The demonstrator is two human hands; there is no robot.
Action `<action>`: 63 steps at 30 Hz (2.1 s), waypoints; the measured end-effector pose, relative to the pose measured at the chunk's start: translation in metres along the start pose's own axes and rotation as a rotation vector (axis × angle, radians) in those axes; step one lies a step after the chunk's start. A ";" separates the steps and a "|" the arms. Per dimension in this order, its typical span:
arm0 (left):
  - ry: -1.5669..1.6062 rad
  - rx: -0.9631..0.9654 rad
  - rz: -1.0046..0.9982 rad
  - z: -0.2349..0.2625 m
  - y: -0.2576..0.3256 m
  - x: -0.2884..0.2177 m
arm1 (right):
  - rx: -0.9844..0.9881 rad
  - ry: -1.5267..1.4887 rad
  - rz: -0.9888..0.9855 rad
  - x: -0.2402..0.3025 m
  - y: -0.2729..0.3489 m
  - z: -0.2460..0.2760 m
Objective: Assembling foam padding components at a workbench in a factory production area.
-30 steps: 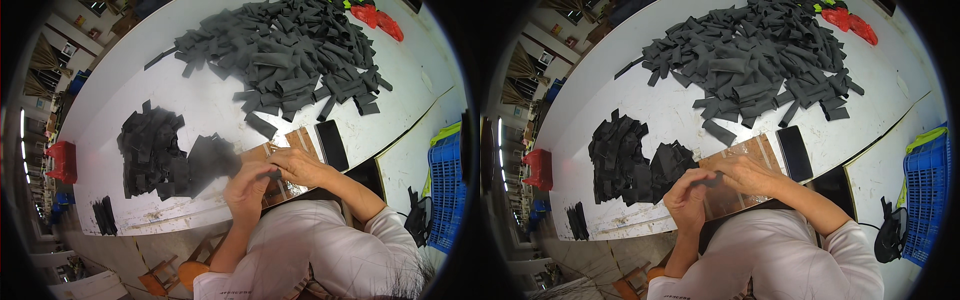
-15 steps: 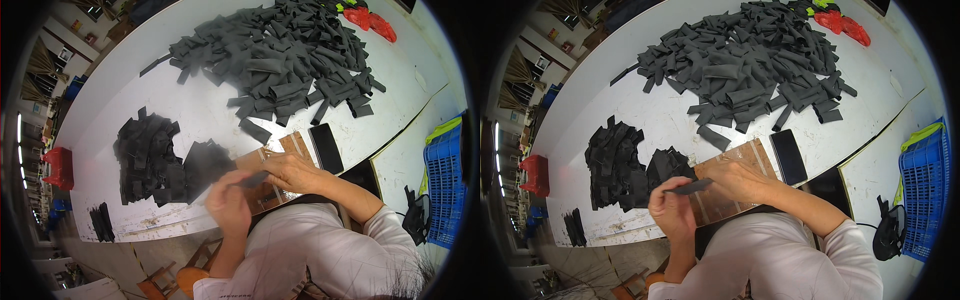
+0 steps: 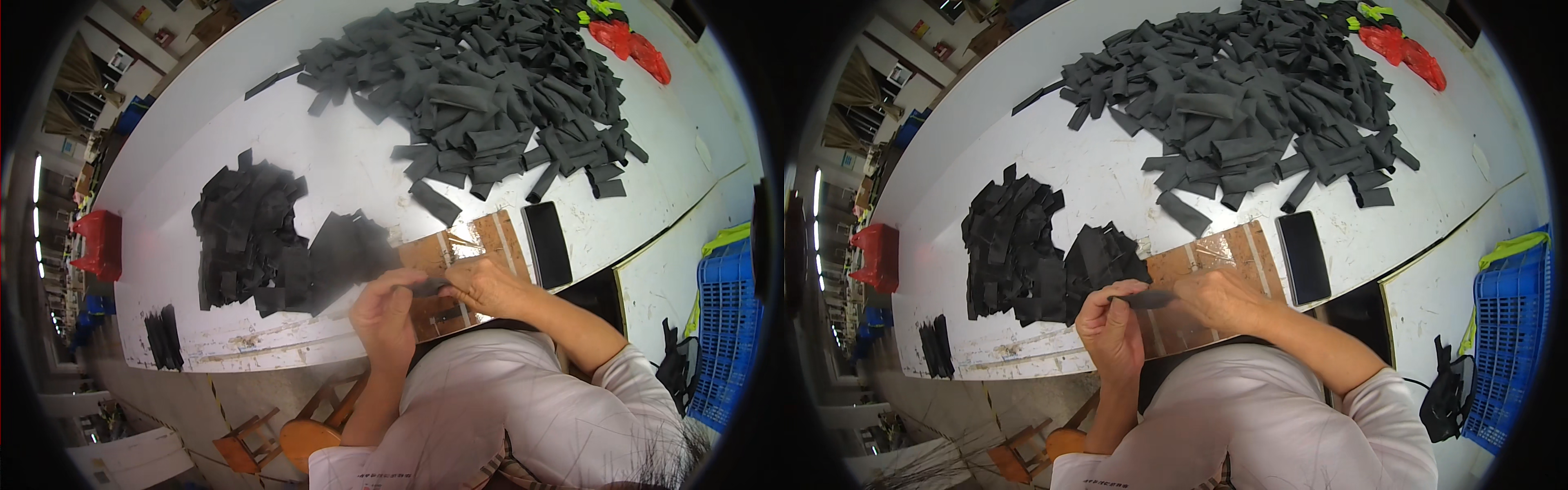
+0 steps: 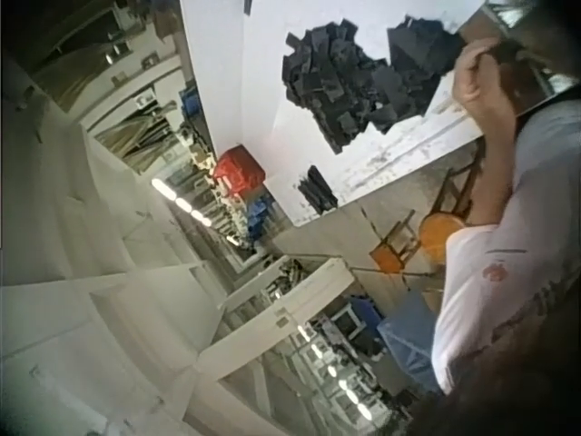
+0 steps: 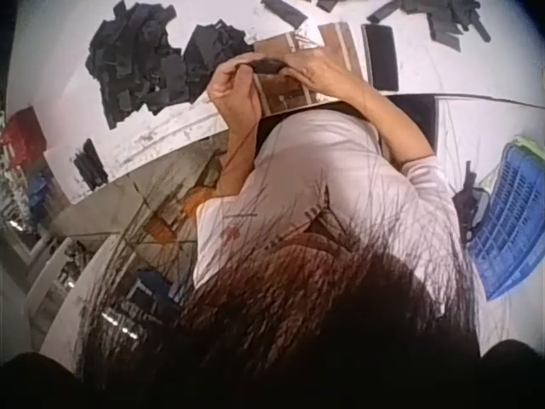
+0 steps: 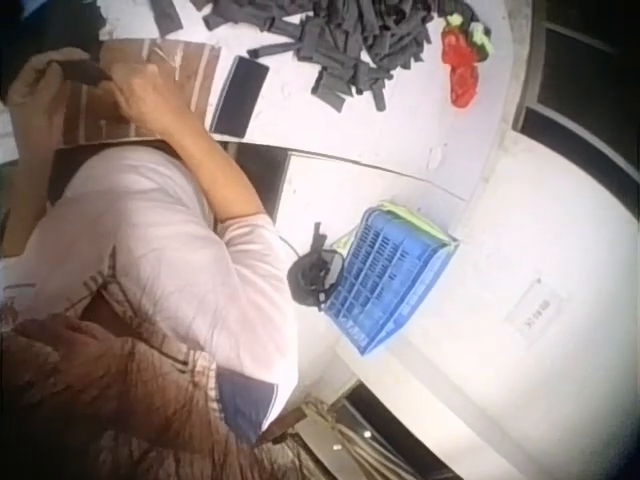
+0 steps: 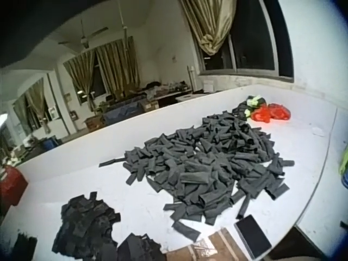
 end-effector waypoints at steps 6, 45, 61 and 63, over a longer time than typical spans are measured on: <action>-0.485 -0.265 0.137 0.044 -0.001 0.030 | -0.019 -0.373 -0.157 0.017 -0.074 0.090; -0.428 -0.062 0.287 -0.001 0.041 -0.008 | -0.364 0.123 -0.203 0.021 0.022 -0.017; -0.017 -0.212 0.793 0.006 0.050 0.004 | -0.235 0.354 -0.050 0.020 0.025 -0.021; -0.020 -0.208 0.808 0.007 0.051 0.006 | -0.228 0.373 -0.014 0.019 0.026 -0.022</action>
Point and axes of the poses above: each hand's wrist, its own y-axis away from the middle knuckle, its own z-axis out of the back of the hand, x = y × z, the point moved 3 cm from there along -y, towards the middle knuckle, and after that the axes turned 5 degrees about -z, right-handed, at the moved point
